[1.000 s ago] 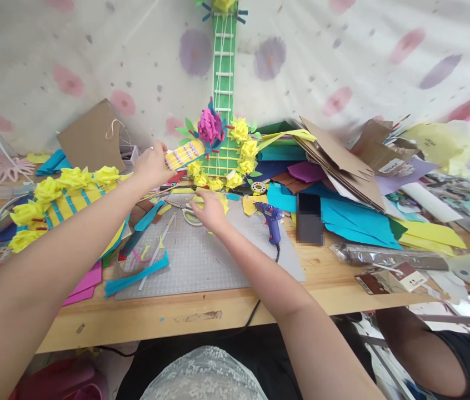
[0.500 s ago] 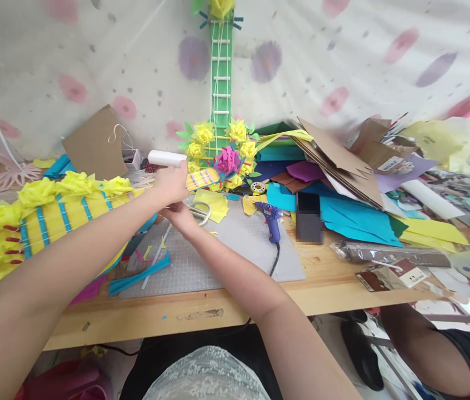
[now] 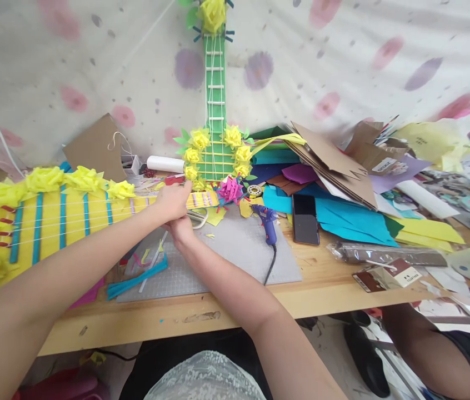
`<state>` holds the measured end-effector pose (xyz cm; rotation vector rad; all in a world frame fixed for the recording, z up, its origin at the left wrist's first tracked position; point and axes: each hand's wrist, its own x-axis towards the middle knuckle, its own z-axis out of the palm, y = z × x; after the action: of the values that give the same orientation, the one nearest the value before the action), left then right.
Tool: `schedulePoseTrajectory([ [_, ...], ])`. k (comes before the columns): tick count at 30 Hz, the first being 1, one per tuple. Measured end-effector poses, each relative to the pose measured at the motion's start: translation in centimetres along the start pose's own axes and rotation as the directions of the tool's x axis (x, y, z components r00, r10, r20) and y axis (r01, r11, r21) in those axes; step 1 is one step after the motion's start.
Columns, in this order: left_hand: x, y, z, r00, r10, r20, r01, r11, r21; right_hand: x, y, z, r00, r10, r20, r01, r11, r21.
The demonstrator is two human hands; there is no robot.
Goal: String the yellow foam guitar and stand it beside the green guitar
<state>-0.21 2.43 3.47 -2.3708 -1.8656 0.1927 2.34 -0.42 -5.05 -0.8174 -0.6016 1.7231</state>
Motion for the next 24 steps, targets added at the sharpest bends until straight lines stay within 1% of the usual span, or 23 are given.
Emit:
schedulePoseTrajectory([
  [4, -0.2, 0.5, 0.0, 0.999, 0.020, -0.035, -0.020, 1.000, -0.007, -0.1, 0.2, 0.1, 0.998, -0.058, -0.024, 0.059, 0.998, 0.023],
  [9, -0.4, 0.8, -0.1, 0.999, 0.021, -0.050, -0.021, 1.000, -0.015, -0.4, -0.1, 0.1, 0.996, -0.029, -0.087, 0.034, 0.998, 0.060],
  [14, -0.3, 0.7, 0.0, 0.998, 0.040, -0.047, -0.041, 0.999, -0.023, -0.6, -0.1, 0.1, 0.997, -0.043, -0.059, 0.048, 0.995, 0.086],
  [20, -0.3, 0.6, 0.1, 0.998, 0.047, -0.040, -0.048, 0.999, -0.021, -0.4, 0.3, 0.1, 0.998, -0.025, -0.065, 0.033, 0.993, 0.115],
  [22, -0.4, 0.4, 0.1, 0.998, 0.053, -0.035, -0.053, 0.998, -0.022, -0.6, 0.0, 0.0, 0.999, -0.023, -0.030, 0.025, 0.997, 0.070],
  [24, -0.3, 0.0, 0.1, 0.998, 0.047, -0.033, -0.048, 0.999, -0.016, -1.1, -0.9, -0.4, 0.996, 0.016, 0.090, -0.012, 0.999, -0.047],
])
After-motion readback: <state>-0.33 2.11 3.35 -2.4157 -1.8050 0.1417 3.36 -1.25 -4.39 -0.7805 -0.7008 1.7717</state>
